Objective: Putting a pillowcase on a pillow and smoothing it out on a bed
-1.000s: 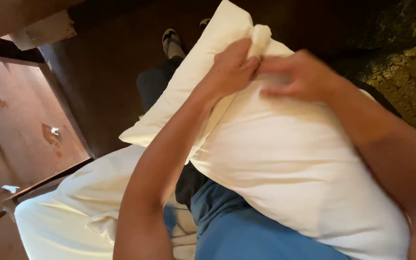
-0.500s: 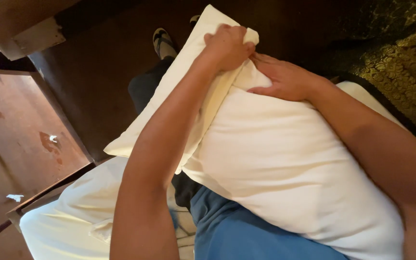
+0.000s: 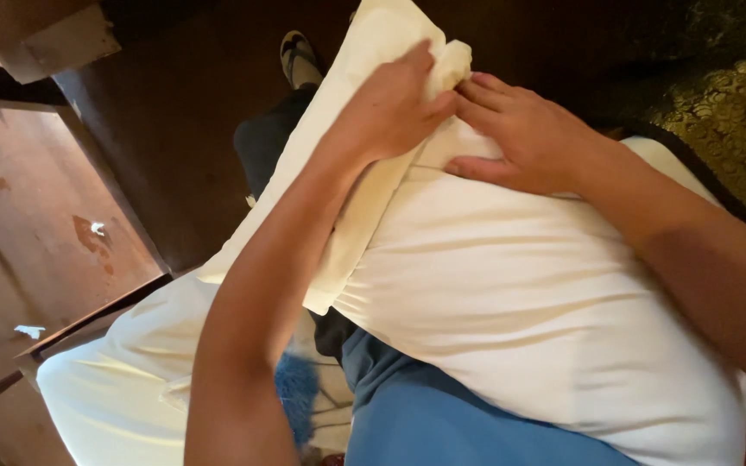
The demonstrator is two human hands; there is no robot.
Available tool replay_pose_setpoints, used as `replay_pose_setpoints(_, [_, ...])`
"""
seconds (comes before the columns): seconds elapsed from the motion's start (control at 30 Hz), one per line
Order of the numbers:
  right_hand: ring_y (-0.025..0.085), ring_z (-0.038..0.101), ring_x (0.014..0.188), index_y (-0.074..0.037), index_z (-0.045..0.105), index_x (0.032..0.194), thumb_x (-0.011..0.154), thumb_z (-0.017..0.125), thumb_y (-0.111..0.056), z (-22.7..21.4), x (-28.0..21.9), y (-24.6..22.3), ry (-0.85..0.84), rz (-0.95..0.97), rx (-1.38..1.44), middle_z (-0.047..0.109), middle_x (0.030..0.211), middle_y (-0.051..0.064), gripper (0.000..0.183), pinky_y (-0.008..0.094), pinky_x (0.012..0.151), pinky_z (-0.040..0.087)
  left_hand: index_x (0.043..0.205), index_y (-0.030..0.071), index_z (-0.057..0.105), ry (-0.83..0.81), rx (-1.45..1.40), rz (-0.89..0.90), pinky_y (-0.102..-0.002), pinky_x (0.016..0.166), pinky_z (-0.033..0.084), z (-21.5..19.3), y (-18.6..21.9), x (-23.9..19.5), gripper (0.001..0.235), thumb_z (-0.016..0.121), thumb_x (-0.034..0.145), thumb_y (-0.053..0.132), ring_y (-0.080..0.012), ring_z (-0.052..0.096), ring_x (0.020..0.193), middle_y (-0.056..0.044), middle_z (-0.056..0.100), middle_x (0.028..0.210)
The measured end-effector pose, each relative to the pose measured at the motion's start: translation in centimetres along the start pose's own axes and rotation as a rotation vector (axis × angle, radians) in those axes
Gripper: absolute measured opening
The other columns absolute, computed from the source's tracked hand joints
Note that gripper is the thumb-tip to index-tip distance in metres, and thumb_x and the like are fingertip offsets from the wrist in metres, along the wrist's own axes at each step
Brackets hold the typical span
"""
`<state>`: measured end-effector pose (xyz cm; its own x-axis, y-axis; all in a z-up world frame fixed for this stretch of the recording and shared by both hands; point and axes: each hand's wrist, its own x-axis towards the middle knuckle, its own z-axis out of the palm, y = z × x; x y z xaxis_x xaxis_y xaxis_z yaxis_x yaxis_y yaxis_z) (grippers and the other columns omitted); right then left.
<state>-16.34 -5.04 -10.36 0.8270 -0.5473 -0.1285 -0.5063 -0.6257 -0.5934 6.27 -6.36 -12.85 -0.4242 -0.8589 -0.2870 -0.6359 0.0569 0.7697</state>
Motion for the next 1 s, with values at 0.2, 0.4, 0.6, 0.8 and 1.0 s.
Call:
replay_pose_setpoints(0.2, [0.042, 0.017, 0.156, -0.004, 0.023, 0.164, 0.095, 0.047, -0.066, -1.4, -2.6, -2.9, -0.223, -0.128, -0.076, 0.023, 0.169, 0.022, 0.096, 0.054, 0.12, 0.014, 0.132, -0.001, 0.055, 0.039, -0.076, 0.071, -0.038, 0.1, 0.045, -0.9, 0.7, -3.7, 0.05, 0.052, 0.091, 0.027, -0.0352, 0.062, 0.121, -0.019, 0.066, 0.133])
replay_pose_setpoints(0.4, [0.05, 0.031, 0.143, 0.005, 0.038, 0.149, 0.094, 0.038, -0.079, 0.9, -0.4, -3.5, -0.292, -0.06, -0.195, 0.044, 0.148, 0.032, 0.102, 0.059, 0.122, 0.012, 0.073, 0.009, 0.044, 0.048, -0.135, 0.369, -0.043, 0.101, 0.032, 2.0, 1.6, -4.3, 0.023, 0.041, 0.096, 0.011, -0.0192, 0.047, 0.106, -0.006, 0.062, 0.101])
replay_pose_setpoints(0.6, [0.045, 0.029, 0.149, 0.0, 0.043, 0.15, 0.093, 0.046, -0.072, 0.3, -0.8, -4.5, -0.167, -0.067, -0.166, 0.043, 0.156, 0.028, 0.092, 0.058, 0.12, 0.011, 0.102, 0.002, 0.048, 0.028, -0.23, 0.396, -0.04, 0.1, 0.038, 1.5, 2.1, -5.6, 0.014, 0.047, 0.095, 0.014, -0.0276, 0.053, 0.11, -0.012, 0.051, 0.117])
replay_pose_setpoints(0.8, [0.039, 0.028, 0.155, -0.005, 0.031, 0.162, 0.092, 0.057, -0.059, -2.4, -4.1, -6.2, -0.113, -0.179, -0.088, 0.031, 0.168, 0.021, 0.092, 0.057, 0.119, 0.023, 0.13, 0.01, 0.052, -0.049, -0.177, 0.127, -0.032, 0.082, 0.044, -3.7, 4.3, -11.8, 0.045, 0.051, 0.087, 0.023, -0.0216, 0.062, 0.097, -0.003, 0.062, 0.137])
replay_pose_setpoints(1.0, [0.037, 0.016, 0.158, -0.007, 0.028, 0.162, 0.093, 0.045, -0.077, -0.2, -4.3, -7.7, -0.211, -0.268, -0.216, 0.024, 0.169, 0.02, 0.1, 0.056, 0.122, 0.01, 0.114, 0.007, 0.066, -0.012, -0.325, 0.218, -0.039, 0.115, 0.032, -1.0, 1.7, -12.5, 0.028, 0.048, 0.097, 0.019, -0.0276, 0.038, 0.142, -0.008, 0.051, 0.152])
